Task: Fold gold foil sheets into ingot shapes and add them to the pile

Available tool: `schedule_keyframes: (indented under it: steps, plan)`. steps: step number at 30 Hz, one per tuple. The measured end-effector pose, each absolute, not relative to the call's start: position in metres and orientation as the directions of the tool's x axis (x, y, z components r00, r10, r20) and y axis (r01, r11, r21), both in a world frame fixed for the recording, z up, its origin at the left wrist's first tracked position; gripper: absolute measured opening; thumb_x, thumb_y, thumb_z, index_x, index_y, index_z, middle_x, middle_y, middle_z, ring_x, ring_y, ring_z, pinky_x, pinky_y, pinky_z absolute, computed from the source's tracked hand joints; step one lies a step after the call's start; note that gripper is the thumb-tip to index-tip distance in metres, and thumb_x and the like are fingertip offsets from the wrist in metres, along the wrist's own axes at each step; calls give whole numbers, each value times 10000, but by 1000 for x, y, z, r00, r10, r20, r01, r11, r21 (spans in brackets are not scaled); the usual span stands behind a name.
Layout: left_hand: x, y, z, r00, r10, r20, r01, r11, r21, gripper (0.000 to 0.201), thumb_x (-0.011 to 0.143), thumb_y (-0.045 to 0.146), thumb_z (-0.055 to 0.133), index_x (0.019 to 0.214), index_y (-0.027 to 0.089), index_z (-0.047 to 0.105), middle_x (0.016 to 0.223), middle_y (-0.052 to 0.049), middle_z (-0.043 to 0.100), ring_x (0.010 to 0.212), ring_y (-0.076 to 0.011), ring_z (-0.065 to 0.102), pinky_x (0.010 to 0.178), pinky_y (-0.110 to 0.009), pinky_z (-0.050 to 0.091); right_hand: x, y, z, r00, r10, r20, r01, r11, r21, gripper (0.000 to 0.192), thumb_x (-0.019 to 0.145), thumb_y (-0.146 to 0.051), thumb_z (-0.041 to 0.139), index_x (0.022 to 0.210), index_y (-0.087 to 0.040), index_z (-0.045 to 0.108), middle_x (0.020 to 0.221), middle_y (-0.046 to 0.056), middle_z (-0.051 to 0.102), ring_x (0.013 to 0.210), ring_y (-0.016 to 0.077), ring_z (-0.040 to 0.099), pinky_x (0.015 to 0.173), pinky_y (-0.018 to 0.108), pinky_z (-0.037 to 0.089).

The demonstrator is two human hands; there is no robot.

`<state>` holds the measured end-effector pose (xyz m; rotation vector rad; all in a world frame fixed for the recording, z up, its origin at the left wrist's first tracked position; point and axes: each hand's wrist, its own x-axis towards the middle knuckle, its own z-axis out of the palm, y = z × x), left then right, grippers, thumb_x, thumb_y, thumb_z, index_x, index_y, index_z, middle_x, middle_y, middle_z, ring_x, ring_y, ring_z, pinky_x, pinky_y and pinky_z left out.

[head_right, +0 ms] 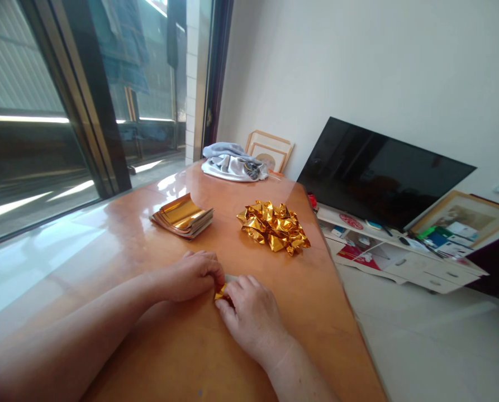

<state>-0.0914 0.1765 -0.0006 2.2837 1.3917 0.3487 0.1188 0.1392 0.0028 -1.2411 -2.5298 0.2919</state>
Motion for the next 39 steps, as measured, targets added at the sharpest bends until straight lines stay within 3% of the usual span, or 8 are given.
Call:
schedule_keyframes:
  steps: [4, 11, 19, 29, 39]
  plan:
    - [-92, 177, 0, 463, 886, -23, 773, -391, 500, 284, 821, 222, 533, 933, 325, 774, 1056, -14, 713, 1040, -246, 613, 925, -407, 404, 121, 141, -1, -571, 795, 205, 730, 606, -315, 110, 956, -212, 580, 881, -223, 659, 906, 32, 667, 889, 187, 599, 767, 280, 413]
    - [-91, 174, 4, 451, 892, -22, 775, -379, 505, 258, 847, 249, 521, 918, 318, 760, 1067, -10, 702, 1055, -248, 611, 924, -396, 404, 121, 147, -10, -426, 888, 170, 792, 457, -405, 182, 947, -214, 546, 769, -218, 584, 800, 10, 620, 781, 161, 576, 686, 247, 379]
    - [-90, 176, 1, 441, 898, -2, 775, -379, 505, 234, 845, 241, 529, 905, 287, 750, 1045, -21, 700, 1024, -236, 605, 904, -377, 404, 118, 151, -13, -331, 936, 120, 845, 350, -404, 182, 921, -217, 568, 740, -217, 572, 781, 3, 631, 724, 148, 579, 624, 249, 334]
    - [-84, 176, -2, 410, 912, 26, 807, -376, 455, 119, 833, 292, 591, 822, 232, 694, 934, -36, 660, 894, -221, 603, 762, -317, 416, 115, 151, -13, -285, 951, 116, 862, 308, -403, 158, 895, -205, 589, 737, -210, 578, 789, 9, 649, 759, 158, 603, 648, 264, 331]
    - [-80, 176, -4, 410, 911, 47, 810, -387, 441, 77, 832, 275, 611, 798, 223, 656, 916, -36, 640, 863, -209, 586, 736, -298, 413, 114, 151, -13, -289, 950, 120, 869, 313, -384, 157, 888, -182, 597, 735, -213, 577, 788, 8, 659, 775, 165, 612, 656, 277, 315]
